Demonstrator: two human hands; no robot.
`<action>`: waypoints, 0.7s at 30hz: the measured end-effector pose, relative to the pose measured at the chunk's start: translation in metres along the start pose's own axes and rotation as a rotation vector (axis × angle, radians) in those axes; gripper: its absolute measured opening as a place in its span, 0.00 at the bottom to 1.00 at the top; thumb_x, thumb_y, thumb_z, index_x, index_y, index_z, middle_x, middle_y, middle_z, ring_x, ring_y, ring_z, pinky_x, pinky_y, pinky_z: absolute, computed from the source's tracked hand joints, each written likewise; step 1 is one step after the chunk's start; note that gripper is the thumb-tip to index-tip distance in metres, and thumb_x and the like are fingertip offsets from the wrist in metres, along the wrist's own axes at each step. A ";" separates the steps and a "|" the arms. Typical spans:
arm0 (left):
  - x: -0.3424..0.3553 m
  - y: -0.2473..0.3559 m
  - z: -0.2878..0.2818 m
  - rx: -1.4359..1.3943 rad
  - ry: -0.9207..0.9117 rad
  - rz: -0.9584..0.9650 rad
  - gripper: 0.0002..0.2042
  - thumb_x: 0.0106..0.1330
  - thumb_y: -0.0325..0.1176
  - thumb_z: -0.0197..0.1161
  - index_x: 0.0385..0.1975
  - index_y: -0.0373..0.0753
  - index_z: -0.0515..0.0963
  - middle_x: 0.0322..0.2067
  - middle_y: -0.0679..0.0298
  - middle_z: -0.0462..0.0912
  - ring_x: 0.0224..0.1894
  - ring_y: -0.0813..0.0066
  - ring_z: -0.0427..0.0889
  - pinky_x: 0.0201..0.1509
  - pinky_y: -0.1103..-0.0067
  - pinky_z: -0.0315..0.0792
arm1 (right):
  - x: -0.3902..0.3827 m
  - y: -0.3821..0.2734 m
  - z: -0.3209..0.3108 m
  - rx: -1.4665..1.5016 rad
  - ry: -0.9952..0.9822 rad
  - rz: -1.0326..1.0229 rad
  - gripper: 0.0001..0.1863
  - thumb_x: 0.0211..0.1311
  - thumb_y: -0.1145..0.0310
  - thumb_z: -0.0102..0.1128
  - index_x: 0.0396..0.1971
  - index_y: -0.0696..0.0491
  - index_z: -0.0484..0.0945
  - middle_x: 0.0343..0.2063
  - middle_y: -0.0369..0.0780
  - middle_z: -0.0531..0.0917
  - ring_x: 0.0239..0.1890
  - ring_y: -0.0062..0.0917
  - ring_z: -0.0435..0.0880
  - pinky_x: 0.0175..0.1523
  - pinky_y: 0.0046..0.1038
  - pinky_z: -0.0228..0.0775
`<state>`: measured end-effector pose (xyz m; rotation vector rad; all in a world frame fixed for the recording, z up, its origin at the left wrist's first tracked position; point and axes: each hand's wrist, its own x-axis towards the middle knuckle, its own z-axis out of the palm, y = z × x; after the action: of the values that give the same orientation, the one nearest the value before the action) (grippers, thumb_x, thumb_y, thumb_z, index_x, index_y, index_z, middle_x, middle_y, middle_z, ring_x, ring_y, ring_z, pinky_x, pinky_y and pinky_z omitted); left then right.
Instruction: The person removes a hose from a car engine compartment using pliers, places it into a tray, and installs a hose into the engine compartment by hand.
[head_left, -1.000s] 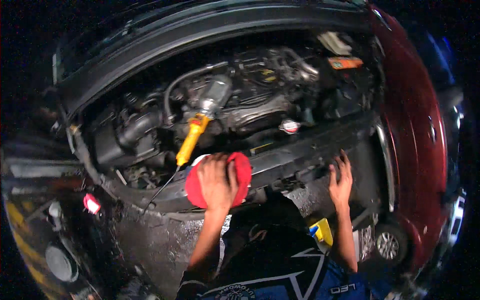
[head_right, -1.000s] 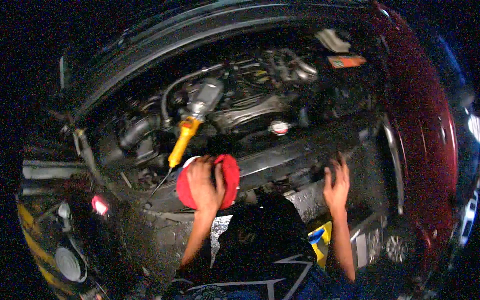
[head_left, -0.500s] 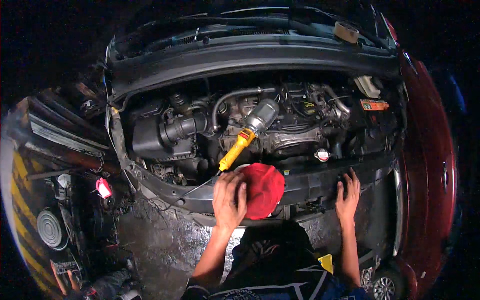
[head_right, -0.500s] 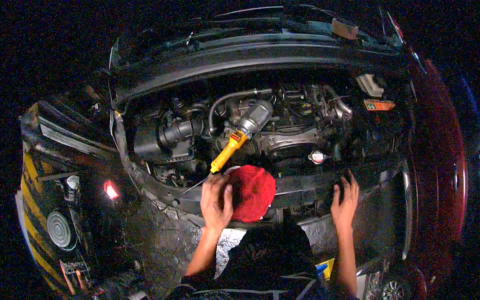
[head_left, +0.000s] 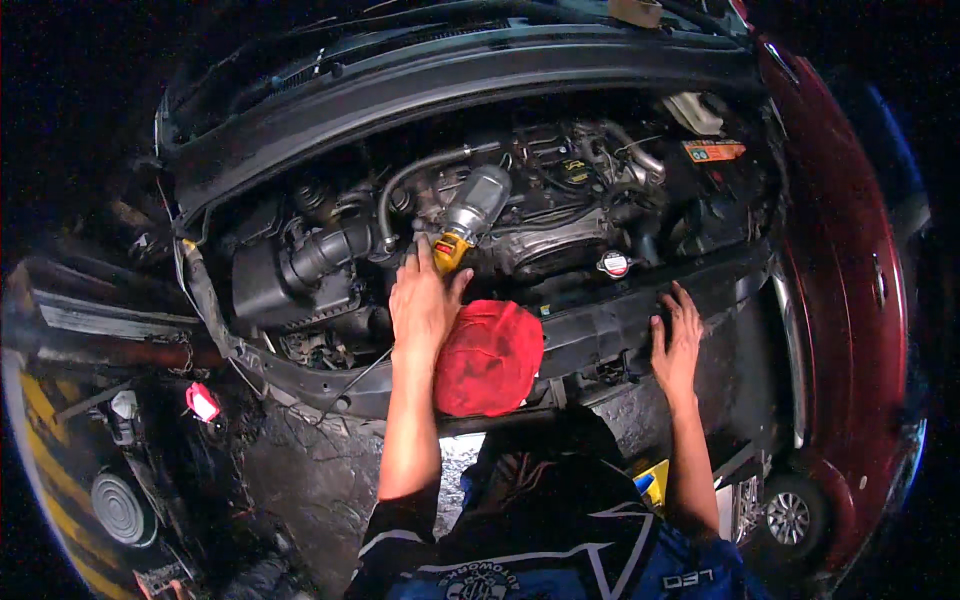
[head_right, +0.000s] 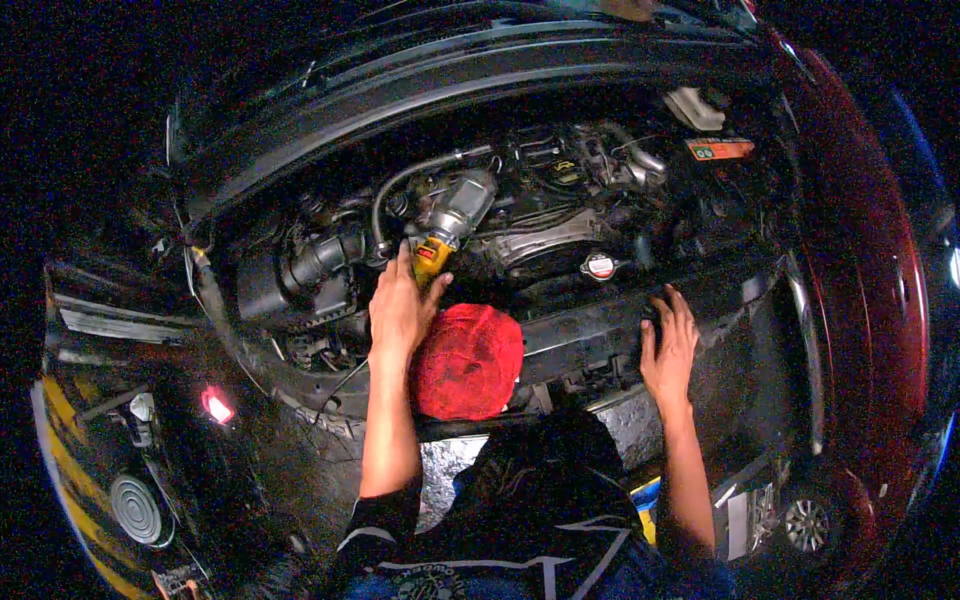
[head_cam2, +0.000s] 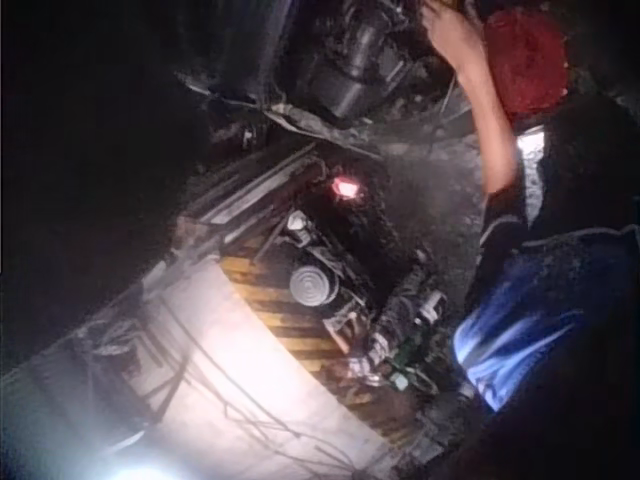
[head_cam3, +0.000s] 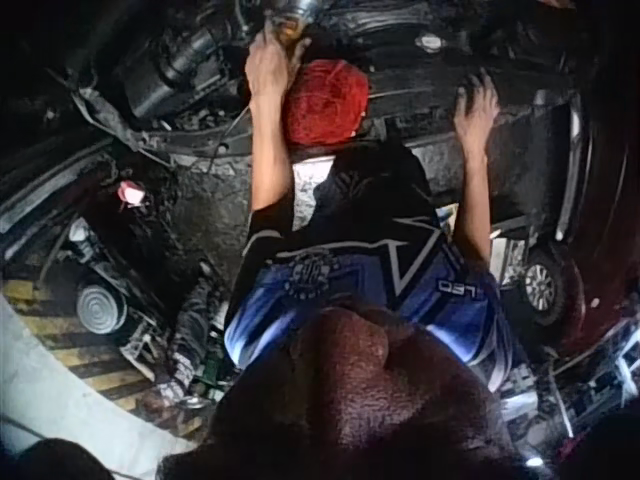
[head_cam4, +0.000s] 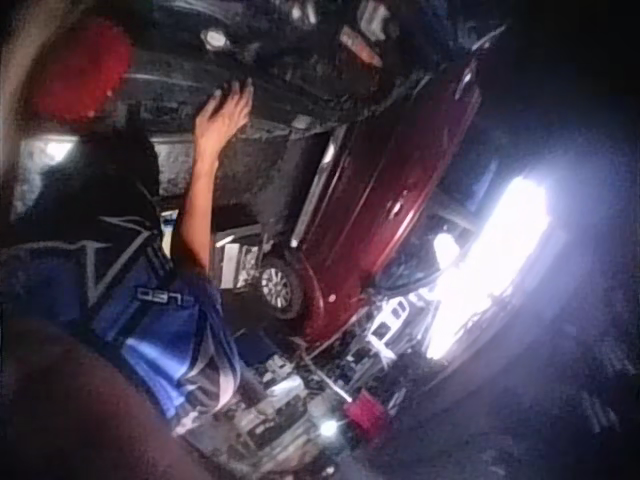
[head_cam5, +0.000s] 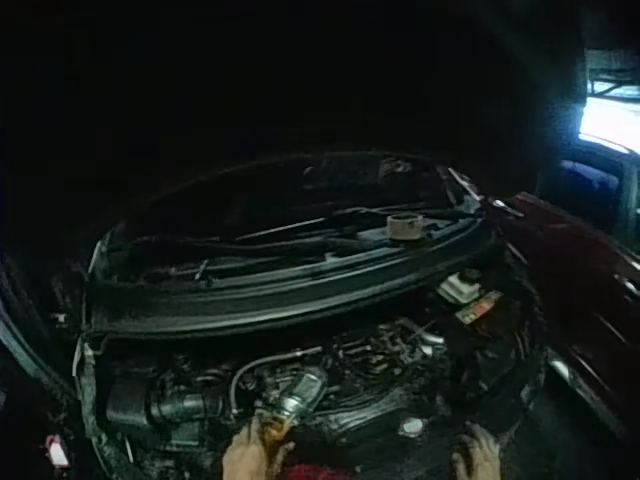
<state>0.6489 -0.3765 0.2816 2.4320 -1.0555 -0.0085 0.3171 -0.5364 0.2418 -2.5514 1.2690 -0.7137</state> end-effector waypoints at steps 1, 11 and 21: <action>0.009 -0.001 0.004 -0.006 -0.095 -0.059 0.33 0.62 0.46 0.65 0.62 0.34 0.64 0.48 0.44 0.78 0.52 0.47 0.77 0.53 0.63 0.71 | -0.001 0.001 0.001 0.007 0.002 -0.011 0.18 0.67 0.67 0.51 0.55 0.54 0.71 0.64 0.45 0.66 0.68 0.42 0.61 0.69 0.43 0.50; 0.011 0.007 -0.004 -0.066 0.145 0.128 0.26 0.61 0.38 0.66 0.57 0.39 0.68 0.42 0.52 0.79 0.43 0.50 0.80 0.43 0.62 0.75 | -0.003 0.004 0.008 -0.002 0.002 0.023 0.21 0.67 0.65 0.49 0.60 0.50 0.69 0.66 0.42 0.63 0.69 0.40 0.59 0.69 0.44 0.48; -0.039 0.038 -0.003 -0.042 -0.049 0.201 0.26 0.56 0.36 0.69 0.55 0.36 0.70 0.40 0.52 0.80 0.43 0.52 0.80 0.45 0.64 0.75 | -0.003 0.005 0.013 -0.011 0.063 -0.008 0.22 0.65 0.68 0.51 0.59 0.49 0.69 0.65 0.43 0.64 0.69 0.40 0.59 0.68 0.42 0.49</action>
<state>0.5959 -0.3699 0.2938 2.2893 -1.3040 -0.0239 0.3180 -0.5376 0.2279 -2.5628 1.2864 -0.7972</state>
